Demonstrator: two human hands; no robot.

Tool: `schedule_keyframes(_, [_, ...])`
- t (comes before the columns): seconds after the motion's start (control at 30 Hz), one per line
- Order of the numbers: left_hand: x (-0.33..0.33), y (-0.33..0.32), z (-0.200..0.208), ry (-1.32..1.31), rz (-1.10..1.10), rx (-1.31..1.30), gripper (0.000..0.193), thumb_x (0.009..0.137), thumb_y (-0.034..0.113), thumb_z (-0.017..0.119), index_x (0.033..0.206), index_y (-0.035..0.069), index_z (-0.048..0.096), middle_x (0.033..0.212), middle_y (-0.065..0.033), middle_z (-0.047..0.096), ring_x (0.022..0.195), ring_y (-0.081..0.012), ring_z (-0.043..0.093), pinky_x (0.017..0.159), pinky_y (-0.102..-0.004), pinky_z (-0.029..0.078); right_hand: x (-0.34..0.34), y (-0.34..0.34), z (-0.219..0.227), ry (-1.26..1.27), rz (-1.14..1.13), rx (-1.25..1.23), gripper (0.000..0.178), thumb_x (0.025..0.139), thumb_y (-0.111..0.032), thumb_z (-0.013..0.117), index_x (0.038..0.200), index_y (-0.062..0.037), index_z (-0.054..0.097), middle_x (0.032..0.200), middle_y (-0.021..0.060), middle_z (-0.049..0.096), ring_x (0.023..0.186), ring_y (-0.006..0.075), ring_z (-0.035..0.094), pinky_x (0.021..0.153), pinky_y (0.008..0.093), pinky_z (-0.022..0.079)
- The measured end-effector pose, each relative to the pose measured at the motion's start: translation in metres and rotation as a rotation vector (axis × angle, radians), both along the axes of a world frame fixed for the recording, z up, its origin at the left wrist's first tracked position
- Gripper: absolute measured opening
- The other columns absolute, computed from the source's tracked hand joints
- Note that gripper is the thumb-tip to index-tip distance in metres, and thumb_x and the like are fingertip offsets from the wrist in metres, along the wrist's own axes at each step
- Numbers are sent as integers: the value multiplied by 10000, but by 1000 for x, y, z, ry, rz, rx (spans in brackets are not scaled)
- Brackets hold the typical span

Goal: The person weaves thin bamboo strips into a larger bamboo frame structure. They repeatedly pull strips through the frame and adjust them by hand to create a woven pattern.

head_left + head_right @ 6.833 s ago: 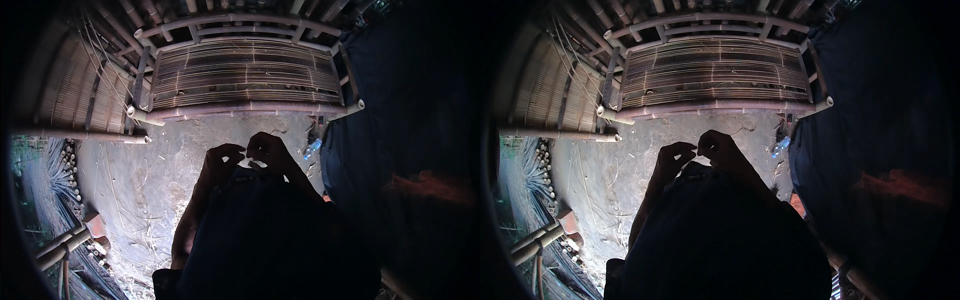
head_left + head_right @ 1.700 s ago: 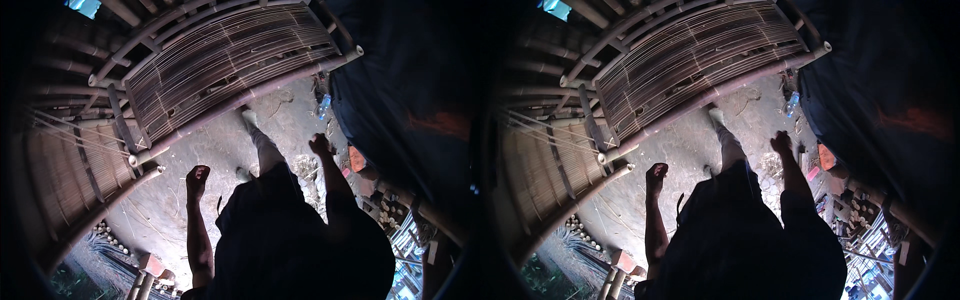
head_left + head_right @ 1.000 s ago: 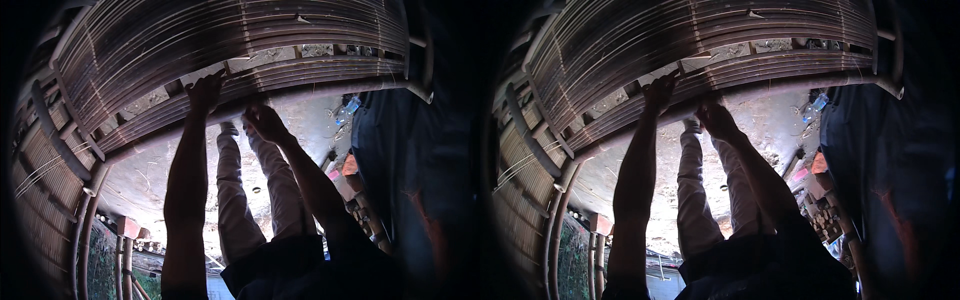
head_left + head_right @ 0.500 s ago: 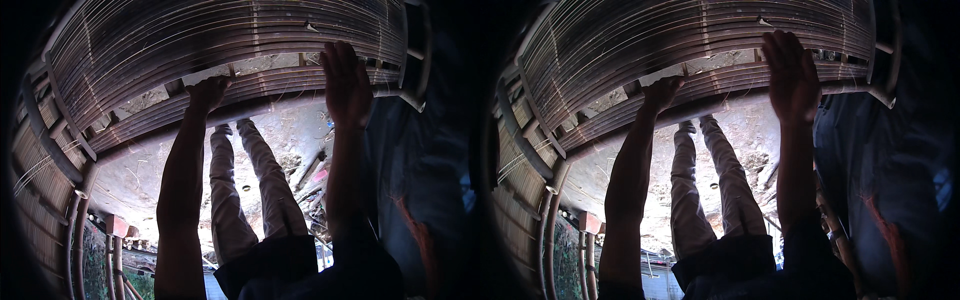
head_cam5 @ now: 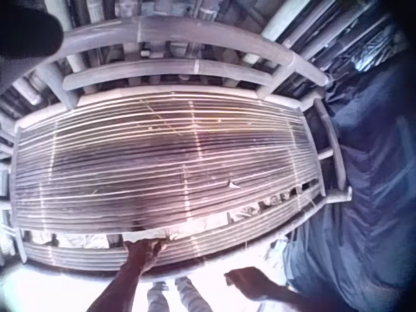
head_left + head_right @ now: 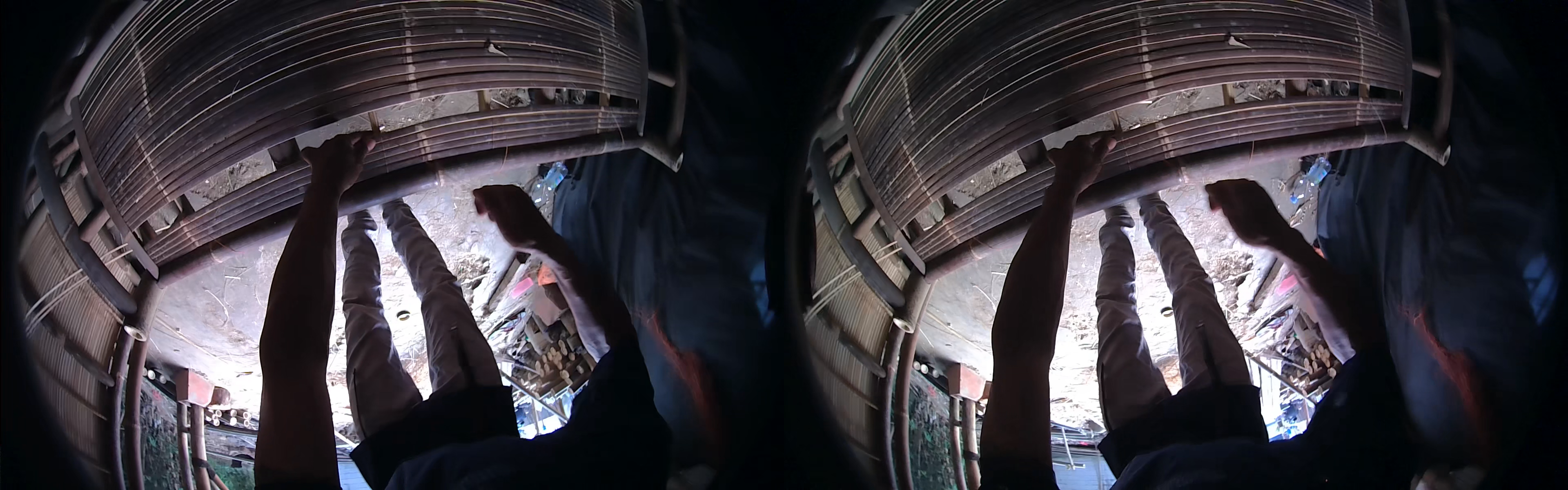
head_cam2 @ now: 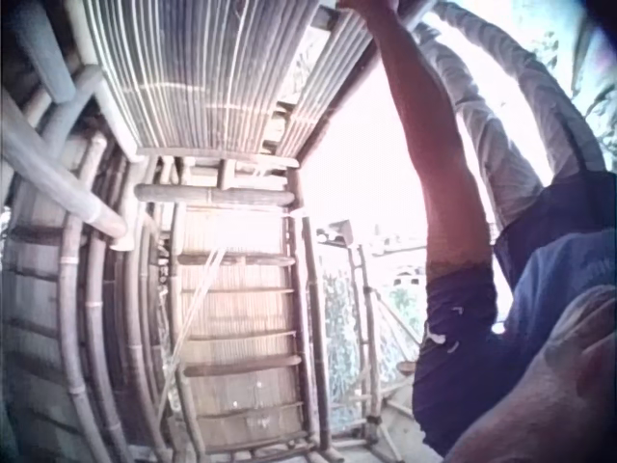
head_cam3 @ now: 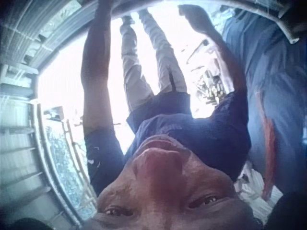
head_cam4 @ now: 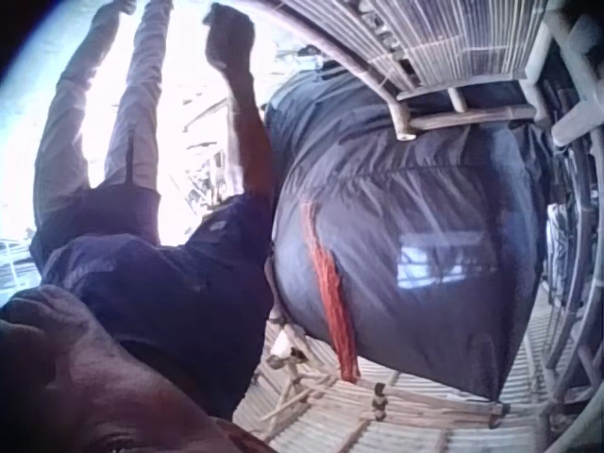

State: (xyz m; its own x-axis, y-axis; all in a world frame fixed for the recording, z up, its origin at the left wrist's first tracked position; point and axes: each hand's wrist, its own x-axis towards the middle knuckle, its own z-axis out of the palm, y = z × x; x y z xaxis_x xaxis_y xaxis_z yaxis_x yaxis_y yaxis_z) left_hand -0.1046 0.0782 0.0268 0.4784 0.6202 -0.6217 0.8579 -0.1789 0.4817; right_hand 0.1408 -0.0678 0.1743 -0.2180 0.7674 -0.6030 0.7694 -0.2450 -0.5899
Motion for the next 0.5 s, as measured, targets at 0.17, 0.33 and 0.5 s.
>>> schedule_keyframes(0.17, [3, -5, -11, 11, -30, 39, 398, 896, 560, 451, 1071, 280, 672, 933, -60, 696, 909, -279, 648, 828, -573, 311, -60, 23, 25, -223, -137, 285, 165, 909, -179, 525, 996, -52, 585, 838, 138, 621, 736, 280, 625, 604, 405, 485])
schedule_keyframes(0.33, [2, -5, -11, -5, -65, 64, 530, 876, 611, 456, 1098, 175, 659, 1050, -129, 664, 977, -320, 624, 845, -463, 443, -134, -89, 41, 414, -268, -133, 296, 937, -212, 528, 1144, -6, 574, 1097, 185, 623, 934, 328, 638, 831, 402, 501])
schedule_keyframes(0.5, [14, -25, -8, -251, -81, 614, 295, 902, 412, 543, 1042, 166, 626, 915, -38, 642, 851, -268, 615, 768, -439, 429, -146, -235, -97, -116, -956, -280, 483, 901, -450, 541, 1146, -37, 591, 1055, 203, 642, 994, 301, 629, 866, 393, 486])
